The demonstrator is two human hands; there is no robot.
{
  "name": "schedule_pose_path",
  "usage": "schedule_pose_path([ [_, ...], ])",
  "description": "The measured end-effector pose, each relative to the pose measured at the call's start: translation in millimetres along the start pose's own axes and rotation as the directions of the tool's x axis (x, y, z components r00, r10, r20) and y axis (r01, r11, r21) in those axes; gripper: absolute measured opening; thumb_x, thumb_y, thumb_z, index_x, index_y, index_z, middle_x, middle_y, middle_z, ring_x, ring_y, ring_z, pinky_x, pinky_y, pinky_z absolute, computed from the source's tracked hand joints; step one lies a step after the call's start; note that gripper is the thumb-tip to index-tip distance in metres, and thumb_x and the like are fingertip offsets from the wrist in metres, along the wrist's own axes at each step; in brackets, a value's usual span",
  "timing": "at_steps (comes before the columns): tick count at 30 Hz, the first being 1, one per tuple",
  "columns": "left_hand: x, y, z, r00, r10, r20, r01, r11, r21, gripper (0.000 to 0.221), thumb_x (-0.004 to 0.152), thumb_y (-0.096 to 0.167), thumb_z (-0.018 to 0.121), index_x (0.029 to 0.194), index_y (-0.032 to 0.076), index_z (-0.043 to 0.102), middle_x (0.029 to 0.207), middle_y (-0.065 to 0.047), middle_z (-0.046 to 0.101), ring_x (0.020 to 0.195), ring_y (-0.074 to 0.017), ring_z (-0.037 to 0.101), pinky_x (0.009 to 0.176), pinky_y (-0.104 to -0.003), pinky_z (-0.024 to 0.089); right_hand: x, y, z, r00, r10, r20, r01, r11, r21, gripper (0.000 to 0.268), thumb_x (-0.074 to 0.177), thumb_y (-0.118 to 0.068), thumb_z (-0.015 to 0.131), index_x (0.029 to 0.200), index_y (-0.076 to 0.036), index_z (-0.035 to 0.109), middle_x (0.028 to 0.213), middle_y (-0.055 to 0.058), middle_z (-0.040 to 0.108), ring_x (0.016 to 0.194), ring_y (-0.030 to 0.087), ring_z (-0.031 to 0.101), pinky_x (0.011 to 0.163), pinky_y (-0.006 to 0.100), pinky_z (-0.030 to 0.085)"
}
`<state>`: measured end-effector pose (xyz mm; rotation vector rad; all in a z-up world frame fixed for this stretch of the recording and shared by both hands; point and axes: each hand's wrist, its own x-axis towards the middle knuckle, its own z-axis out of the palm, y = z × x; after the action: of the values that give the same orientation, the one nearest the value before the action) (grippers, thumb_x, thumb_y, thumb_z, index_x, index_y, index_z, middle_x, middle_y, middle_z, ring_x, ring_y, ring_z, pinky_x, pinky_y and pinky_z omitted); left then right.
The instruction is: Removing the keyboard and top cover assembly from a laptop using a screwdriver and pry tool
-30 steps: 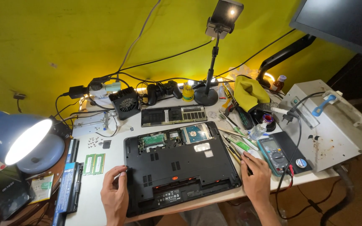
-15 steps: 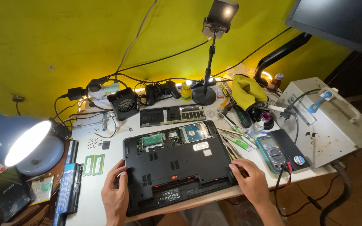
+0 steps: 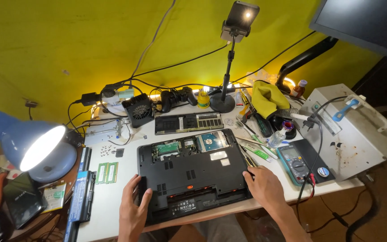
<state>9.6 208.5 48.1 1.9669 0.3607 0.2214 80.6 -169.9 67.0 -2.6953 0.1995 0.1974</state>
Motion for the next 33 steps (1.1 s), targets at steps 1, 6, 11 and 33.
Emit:
schedule_pose_path([
  [1, -2, -2, -4, 1.0, -0.004, -0.005, 0.004, 1.0, 0.001, 0.058, 0.092, 0.034, 0.062, 0.145, 0.012, 0.052, 0.158, -0.008, 0.047, 0.146, -0.0253, 0.045, 0.118, -0.042, 0.041, -2, 1, 3, 1.0, -0.005, 0.004, 0.005, 1.0, 0.0, 0.049, 0.101, -0.043, 0.051, 0.134, -0.01, 0.067, 0.13, 0.013, 0.068, 0.104, 0.03, 0.074, 0.091, 0.043, 0.059],
  [6, -5, -12, -24, 0.998, -0.049, 0.037, 0.052, 0.996, -0.069, 0.053, 0.094, 0.029, 0.059, 0.144, 0.011, 0.056, 0.161, -0.005, 0.046, 0.151, -0.0217, 0.041, 0.123, -0.039, 0.036, -27, 4, 16, 0.991, -0.118, -0.063, 0.122, 0.99, 0.073, 0.047, 0.098, -0.042, 0.059, 0.126, -0.006, 0.071, 0.118, 0.009, 0.075, 0.105, 0.025, 0.074, 0.093, 0.038, 0.059],
  [11, -19, -38, -42, 0.997, -0.044, -0.064, 0.037, 0.994, -0.102, 0.047, 0.094, 0.021, 0.058, 0.139, 0.007, 0.061, 0.158, -0.007, 0.051, 0.149, -0.0209, 0.044, 0.121, -0.036, 0.037, -57, -18, 19, 0.995, -0.074, 0.062, 0.059, 0.976, 0.209, 0.047, 0.099, -0.038, 0.058, 0.137, -0.012, 0.065, 0.12, 0.0, 0.072, 0.098, 0.016, 0.076, 0.086, 0.033, 0.062],
  [33, -26, -46, -32, 0.965, -0.086, -0.248, 0.026, 0.972, -0.235, 0.036, 0.095, 0.001, 0.059, 0.129, -0.008, 0.062, 0.152, -0.017, 0.057, 0.138, -0.0255, 0.055, 0.111, -0.037, 0.045, -33, 54, 19, 0.967, -0.092, -0.236, 0.109, 0.992, 0.06, 0.031, 0.096, -0.019, 0.064, 0.125, -0.014, 0.071, 0.123, 0.004, 0.062, 0.114, 0.03, 0.057, 0.095, 0.046, 0.054],
])
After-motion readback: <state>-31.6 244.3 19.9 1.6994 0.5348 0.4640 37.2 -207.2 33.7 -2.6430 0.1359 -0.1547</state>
